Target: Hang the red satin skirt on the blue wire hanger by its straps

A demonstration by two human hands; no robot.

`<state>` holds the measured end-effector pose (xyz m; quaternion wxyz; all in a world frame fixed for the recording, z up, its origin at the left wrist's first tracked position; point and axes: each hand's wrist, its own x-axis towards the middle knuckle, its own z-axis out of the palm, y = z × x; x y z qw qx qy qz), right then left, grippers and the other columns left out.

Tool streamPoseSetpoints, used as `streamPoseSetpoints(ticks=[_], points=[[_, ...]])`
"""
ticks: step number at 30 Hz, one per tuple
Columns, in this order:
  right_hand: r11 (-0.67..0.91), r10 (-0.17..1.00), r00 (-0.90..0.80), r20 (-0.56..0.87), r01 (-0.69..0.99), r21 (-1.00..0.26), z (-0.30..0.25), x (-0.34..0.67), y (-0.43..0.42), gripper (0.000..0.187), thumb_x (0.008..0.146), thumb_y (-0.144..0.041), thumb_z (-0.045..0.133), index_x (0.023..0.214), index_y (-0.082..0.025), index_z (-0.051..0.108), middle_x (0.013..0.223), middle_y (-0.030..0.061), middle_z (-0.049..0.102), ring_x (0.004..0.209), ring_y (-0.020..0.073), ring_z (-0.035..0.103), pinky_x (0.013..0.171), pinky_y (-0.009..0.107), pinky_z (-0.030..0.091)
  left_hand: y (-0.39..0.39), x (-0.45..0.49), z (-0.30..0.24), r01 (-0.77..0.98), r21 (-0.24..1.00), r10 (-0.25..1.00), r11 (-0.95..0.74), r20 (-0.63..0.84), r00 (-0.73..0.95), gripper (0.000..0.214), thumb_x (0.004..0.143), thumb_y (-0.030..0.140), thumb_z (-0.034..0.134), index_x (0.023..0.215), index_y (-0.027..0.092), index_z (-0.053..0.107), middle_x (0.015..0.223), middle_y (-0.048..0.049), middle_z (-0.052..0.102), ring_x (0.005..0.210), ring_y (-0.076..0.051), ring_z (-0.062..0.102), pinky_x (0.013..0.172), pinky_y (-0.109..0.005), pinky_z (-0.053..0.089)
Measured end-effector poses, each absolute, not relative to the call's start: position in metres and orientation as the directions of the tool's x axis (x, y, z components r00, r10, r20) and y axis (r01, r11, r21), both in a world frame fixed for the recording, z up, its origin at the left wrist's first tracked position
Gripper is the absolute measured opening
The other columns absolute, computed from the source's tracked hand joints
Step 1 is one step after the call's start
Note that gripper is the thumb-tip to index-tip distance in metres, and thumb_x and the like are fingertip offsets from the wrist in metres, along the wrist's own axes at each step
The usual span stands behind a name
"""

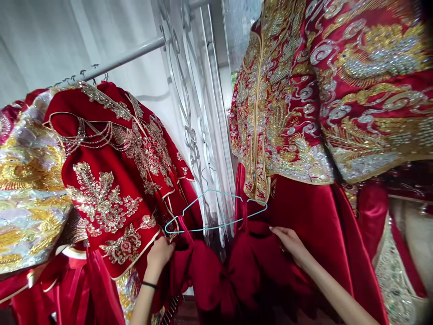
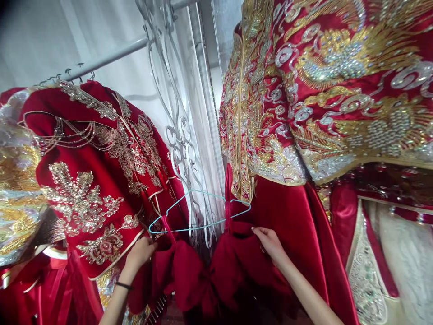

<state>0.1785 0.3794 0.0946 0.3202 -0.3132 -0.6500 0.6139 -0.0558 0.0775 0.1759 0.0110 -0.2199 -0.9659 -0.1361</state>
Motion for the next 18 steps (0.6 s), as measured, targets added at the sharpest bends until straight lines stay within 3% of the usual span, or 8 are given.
streamPoseSetpoints(ticks=[3, 7, 13, 18], points=[[0.256, 0.83, -0.528, 0.181, 0.072, -0.964, 0.106, 0.167, 0.398, 0.025, 0.064, -0.044, 0.05, 0.06, -0.02, 0.056, 0.043, -0.0001, 0.05, 0.042, 0.016, 0.046, 0.042, 0.028, 0.033, 0.09, -0.063, 0.2, 0.41, 0.203, 0.399, 0.889, 0.097, -0.912, 0.022, 0.071, 0.029, 0.046, 0.079, 0.016, 0.062, 0.091, -0.0175, 0.069, 0.086, -0.028, 0.065, 0.064, -0.032, 0.046], [0.47, 0.81, -0.479, 0.338, 0.188, -0.862, 0.129, 0.158, 0.422, 0.019, 0.061, -0.034, 0.049, 0.057, -0.02, 0.06, 0.061, 0.0065, 0.066, 0.063, 0.0232, 0.059, 0.058, 0.031, 0.04, 0.093, -0.084, 0.214, 0.383, 0.241, 0.391, 0.892, 0.017, -0.92, 0.014, 0.064, 0.021, 0.052, 0.07, 0.015, 0.062, 0.07, -0.0145, 0.069, 0.068, -0.024, 0.066, 0.056, -0.029, 0.045], [0.581, 0.743, -0.521, 0.421, 0.189, -0.792, 0.153, 0.162, 0.439, 0.024, 0.062, -0.036, 0.044, 0.044, -0.02, 0.049, 0.044, 0.0008, 0.053, 0.048, 0.0174, 0.05, 0.049, 0.028, 0.034, 0.072, -0.112, 0.222, 0.409, 0.278, 0.421, 0.869, 0.021, -0.907, 0.018, 0.069, 0.024, 0.046, 0.059, 0.015, 0.059, 0.051, -0.009, 0.062, 0.055, -0.02, 0.063, 0.052, -0.027, 0.044], [0.678, 0.689, -0.522, 0.504, 0.216, -0.703, 0.166, 0.156, 0.432, 0.024, 0.065, -0.034, 0.041, 0.044, -0.021, 0.041, 0.043, -0.001, 0.045, 0.047, 0.014, 0.043, 0.048, 0.026, 0.03, 0.08, -0.109, 0.227, 0.424, 0.205, 0.386, 0.882, 0.2, -0.901, 0.028, 0.075, 0.032, 0.038, 0.069, 0.015, 0.06, 0.081, -0.0172, 0.068, 0.082, -0.028, 0.065, 0.065, -0.033, 0.046]])
